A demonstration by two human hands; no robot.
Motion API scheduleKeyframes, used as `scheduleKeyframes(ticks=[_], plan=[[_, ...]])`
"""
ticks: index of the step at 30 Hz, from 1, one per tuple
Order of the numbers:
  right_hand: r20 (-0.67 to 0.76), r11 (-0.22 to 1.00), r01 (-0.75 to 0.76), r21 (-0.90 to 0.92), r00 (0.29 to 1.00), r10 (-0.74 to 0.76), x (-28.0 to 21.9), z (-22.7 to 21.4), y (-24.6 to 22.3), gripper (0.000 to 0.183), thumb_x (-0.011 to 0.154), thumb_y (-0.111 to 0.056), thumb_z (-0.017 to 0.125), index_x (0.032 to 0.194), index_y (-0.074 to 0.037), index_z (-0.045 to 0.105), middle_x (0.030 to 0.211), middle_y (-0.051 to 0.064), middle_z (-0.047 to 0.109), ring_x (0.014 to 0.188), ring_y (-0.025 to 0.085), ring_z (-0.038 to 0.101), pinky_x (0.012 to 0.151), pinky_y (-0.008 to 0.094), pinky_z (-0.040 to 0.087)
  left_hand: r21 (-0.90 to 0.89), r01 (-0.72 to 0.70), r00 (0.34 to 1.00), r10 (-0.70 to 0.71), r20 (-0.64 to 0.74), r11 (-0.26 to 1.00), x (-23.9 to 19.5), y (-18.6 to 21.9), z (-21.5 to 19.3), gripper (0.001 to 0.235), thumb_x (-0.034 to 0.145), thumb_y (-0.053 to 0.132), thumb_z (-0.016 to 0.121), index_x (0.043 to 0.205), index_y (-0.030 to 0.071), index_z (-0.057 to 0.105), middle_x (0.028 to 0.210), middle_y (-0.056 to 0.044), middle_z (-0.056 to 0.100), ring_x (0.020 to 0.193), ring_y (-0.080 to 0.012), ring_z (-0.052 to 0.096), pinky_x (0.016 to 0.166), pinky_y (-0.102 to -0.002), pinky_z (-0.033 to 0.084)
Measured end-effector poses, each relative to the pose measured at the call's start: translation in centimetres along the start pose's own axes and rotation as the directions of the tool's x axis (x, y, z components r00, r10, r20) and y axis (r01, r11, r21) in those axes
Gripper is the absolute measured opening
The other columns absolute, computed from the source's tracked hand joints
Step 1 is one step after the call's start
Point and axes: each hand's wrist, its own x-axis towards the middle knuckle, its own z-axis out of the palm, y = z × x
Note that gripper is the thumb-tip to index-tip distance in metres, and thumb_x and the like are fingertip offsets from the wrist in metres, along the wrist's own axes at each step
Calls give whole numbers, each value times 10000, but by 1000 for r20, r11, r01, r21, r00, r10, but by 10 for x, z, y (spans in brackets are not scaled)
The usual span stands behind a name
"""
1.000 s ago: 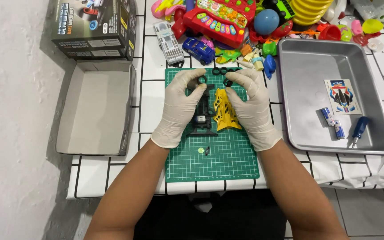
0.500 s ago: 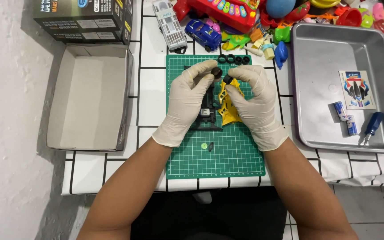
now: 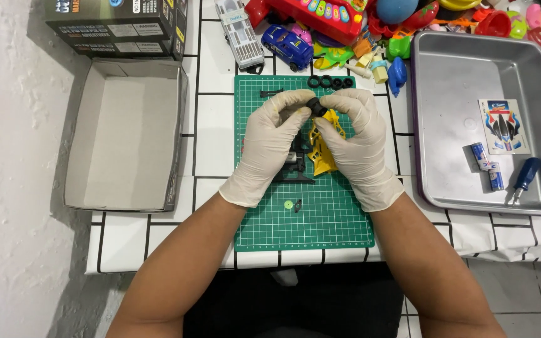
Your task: Assembling a toy car chassis by installing the motor, gears, and applying lubricant on a workspace mat.
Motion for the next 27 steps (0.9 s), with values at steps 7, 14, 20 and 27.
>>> scheduleKeyframes(ticks=[7,14,20,27], plan=[[5,1000,3,4,1000,-3,1,0,1,312,866,88,833,1143,-5,725,1081,132,637,1017,295,647,891,413,536,11,-1,1000,1,-12,1000,0,-5,3,205,967,77,743,1171,68,736,1048,-116,761,978,-141,709,912,-340,598],[-1,1000,21,-5,1000,-21,1,3,-1,312,849,107,844,1120,7,727,1080,154,648,1019,338,673,898,456,551,16,-2,1000,2,12,1000,-2,-2,2,254,933,94,790,1179,82,728,1036,-94,766,942,-141,727,898,-330,593],[-13,1000,15,-11,1000,-16,-1,4,1,296,850,75,869,1103,-1,735,1068,144,652,1004,322,678,900,450,555,8,-14,1000,14,20,1000,-2,-3,3,296,911,104,817,1190,83,719,1042,-94,761,949,-148,732,922,-335,587],[10,995,-33,99,999,32,-1,-1,-2,321,925,14,783,1228,-11,680,1097,140,664,1036,290,669,928,423,548,-30,-27,999,28,32,999,-3,-3,4,301,938,113,793,1225,82,708,1095,-84,744,1022,-144,714,970,-331,563]])
